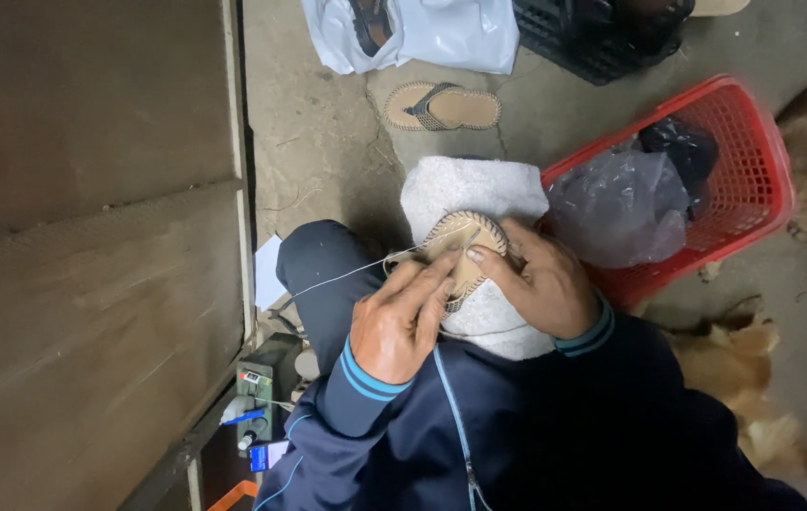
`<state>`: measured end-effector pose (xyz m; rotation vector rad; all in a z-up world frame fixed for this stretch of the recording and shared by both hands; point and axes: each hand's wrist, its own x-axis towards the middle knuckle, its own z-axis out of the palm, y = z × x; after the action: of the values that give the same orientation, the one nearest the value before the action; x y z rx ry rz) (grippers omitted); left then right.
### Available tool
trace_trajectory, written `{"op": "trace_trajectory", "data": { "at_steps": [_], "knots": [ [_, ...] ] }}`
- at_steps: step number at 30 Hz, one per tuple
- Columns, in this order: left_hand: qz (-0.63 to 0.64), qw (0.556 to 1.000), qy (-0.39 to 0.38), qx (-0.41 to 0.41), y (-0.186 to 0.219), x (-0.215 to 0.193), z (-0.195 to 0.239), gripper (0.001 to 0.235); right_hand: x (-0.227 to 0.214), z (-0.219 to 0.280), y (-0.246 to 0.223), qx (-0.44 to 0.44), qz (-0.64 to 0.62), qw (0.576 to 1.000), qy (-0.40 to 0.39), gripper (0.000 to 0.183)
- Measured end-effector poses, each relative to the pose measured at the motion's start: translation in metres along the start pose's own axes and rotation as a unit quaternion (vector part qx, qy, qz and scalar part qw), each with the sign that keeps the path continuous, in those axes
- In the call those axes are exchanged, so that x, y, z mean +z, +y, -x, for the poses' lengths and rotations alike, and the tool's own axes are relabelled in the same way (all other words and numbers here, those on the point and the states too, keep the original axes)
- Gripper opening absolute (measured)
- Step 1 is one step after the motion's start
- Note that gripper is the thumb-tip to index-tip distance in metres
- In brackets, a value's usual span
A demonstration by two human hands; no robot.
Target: The person sits on the floor and sews a beige sandal using a needle and white thread. The sandal is placed on a white towel on the person's lap for stability. The person repeatedly pushes the needle through the sandal sole and pulls the thread tight.
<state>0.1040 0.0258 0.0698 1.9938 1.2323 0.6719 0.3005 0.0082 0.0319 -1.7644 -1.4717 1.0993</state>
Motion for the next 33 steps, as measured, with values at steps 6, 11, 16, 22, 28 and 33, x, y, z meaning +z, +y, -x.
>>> {"op": "trace_trajectory", "data": {
  "at_steps": [6,11,16,22,28,33],
  "knots": [
    [-0.023,1.000,-0.008,-0.002,-0.003,0.004,-0.001,0.025,0.000,0.002,0.017,-0.006,-0.017,1.000,0.002,0.038],
    [-0.028,1.000,-0.006,-0.002,-0.003,0.006,-0.002,0.025,0.002,0.001,0.021,-0.014,-0.028,1.000,0.000,0.037],
    [-0.037,0.999,-0.020,0.005,-0.001,-0.002,-0.005,0.026,0.003,0.005,0.014,-0.048,0.030,0.998,0.025,0.035],
    [-0.086,0.993,-0.070,0.028,-0.020,-0.034,-0.010,0.028,0.029,0.003,-0.019,-0.115,0.212,0.962,0.126,0.035],
    [-0.185,0.972,-0.130,0.063,-0.048,-0.052,-0.010,0.040,0.046,-0.009,-0.037,-0.140,0.243,0.950,0.138,0.032],
    [-0.290,0.938,-0.180,0.053,-0.052,-0.046,-0.015,0.047,0.044,-0.011,-0.034,-0.137,0.242,0.950,0.144,0.026]
  ]
}}
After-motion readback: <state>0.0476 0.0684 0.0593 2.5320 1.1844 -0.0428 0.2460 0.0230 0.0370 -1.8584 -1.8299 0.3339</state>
